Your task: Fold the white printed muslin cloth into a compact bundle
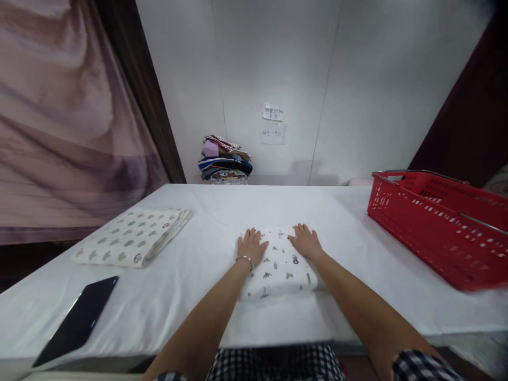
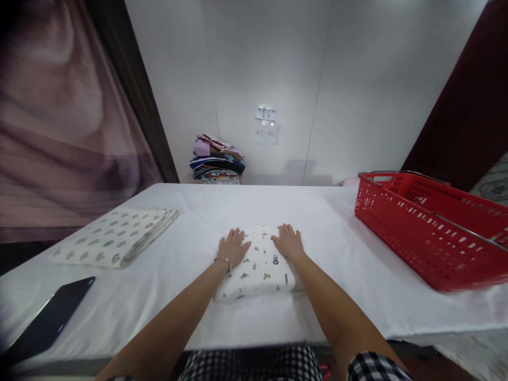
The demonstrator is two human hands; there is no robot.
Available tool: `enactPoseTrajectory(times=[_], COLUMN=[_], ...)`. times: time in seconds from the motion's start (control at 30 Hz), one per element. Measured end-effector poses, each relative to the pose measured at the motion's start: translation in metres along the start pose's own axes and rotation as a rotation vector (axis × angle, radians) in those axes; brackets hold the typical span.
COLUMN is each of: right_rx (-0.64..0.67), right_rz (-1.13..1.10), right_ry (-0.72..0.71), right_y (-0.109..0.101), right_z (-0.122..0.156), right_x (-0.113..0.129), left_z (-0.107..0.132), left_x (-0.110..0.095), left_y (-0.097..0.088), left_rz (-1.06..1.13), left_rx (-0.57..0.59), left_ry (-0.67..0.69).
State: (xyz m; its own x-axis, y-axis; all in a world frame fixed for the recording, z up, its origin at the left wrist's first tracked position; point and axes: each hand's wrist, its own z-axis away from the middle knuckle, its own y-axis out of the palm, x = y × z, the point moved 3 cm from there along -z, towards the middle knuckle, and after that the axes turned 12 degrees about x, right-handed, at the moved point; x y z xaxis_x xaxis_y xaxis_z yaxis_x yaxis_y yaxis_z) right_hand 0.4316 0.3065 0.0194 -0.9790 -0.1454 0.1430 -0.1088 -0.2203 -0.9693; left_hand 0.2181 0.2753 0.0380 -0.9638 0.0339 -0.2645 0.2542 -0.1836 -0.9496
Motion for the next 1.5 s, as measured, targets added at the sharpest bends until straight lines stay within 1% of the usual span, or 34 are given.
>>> enactPoseTrajectory(times=[0.03, 0.1, 0.23, 0.33, 0.4, 0.53, 0.6, 0.73, 0.83, 0.93, 1.0, 1.13, 1.23, 1.33, 1.43, 1.5], right_rx=[0.005, 0.011, 0.031, 0.111, 0.141, 0.068, 0.053, 0.1, 0.14, 0.105, 0.089, 0.087, 0.027, -0.089, -0.216, -0.268], right_rz=[-0.003, -0.01, -0.038, -0.09, -0.109, -0.08, -0.077, -0.1, -0.122, -0.116, -0.147, -0.307, -0.512, -0.759, -1.023, -1.173], right_ry=[-0.002, -0.003, 0.001, -0.001, 0.007, 0.015, 0.003, -0.009, 0.004, 0.017, 0.002, -0.028, 0.006, 0.011, 0.038, 0.076], right_y=[0.0, -0.001, -0.008, -0.016, -0.017, -0.009, -0.005, -0.011, -0.014, -0.01, -0.005, -0.002, -0.001, 0.01, 0.026, 0.036], right_z=[0.001, 0.001, -0.001, -0.004, -0.002, 0.007, 0.01, 0.011, 0.017, 0.031, 0.039, 0.05, 0.067, 0.099, 0.134, 0.152], right_x=[0.0, 0.001, 0.002, -0.001, -0.005, -0.012, -0.013, -0.013, -0.017, -0.026, -0.032, -0.04, -0.049, -0.058, -0.065, -0.067], left_z=[0.001, 0.003, 0.003, 0.002, 0.002, 0.0, 0.0, 0.001, 0.003, 0.005, 0.005, 0.002, 0.007, 0.026, 0.055, 0.073], left_x=[0.0, 0.002, 0.002, 0.002, 0.002, 0.002, 0.002, 0.002, 0.001, 0.0, -0.001, 0.001, 0.009, 0.021, 0.033, 0.037], left_y=[0.005, 0.011, 0.01, 0.009, 0.01, 0.013, 0.013, 0.01, 0.009, 0.008, 0.008, 0.005, 0.004, 0.01, 0.017, 0.02], left_rz=[0.002, 0.009, -0.011, -0.024, -0.032, -0.043, -0.045, -0.041, -0.032, -0.017, -0.006, 0.05, 0.132, 0.191, 0.31, 0.387], left_rx=[0.042, 0.078, 0.083, 0.093, 0.089, 0.084, 0.087, 0.103, 0.115, 0.112, 0.11, 0.101, 0.083, 0.046, -0.027, -0.082], left_ry=[0.002, -0.023, -0.041, -0.045, -0.045, -0.047, -0.051, -0.054, -0.053, -0.048, -0.046, -0.019, 0.021, 0.022, -0.011, -0.037])
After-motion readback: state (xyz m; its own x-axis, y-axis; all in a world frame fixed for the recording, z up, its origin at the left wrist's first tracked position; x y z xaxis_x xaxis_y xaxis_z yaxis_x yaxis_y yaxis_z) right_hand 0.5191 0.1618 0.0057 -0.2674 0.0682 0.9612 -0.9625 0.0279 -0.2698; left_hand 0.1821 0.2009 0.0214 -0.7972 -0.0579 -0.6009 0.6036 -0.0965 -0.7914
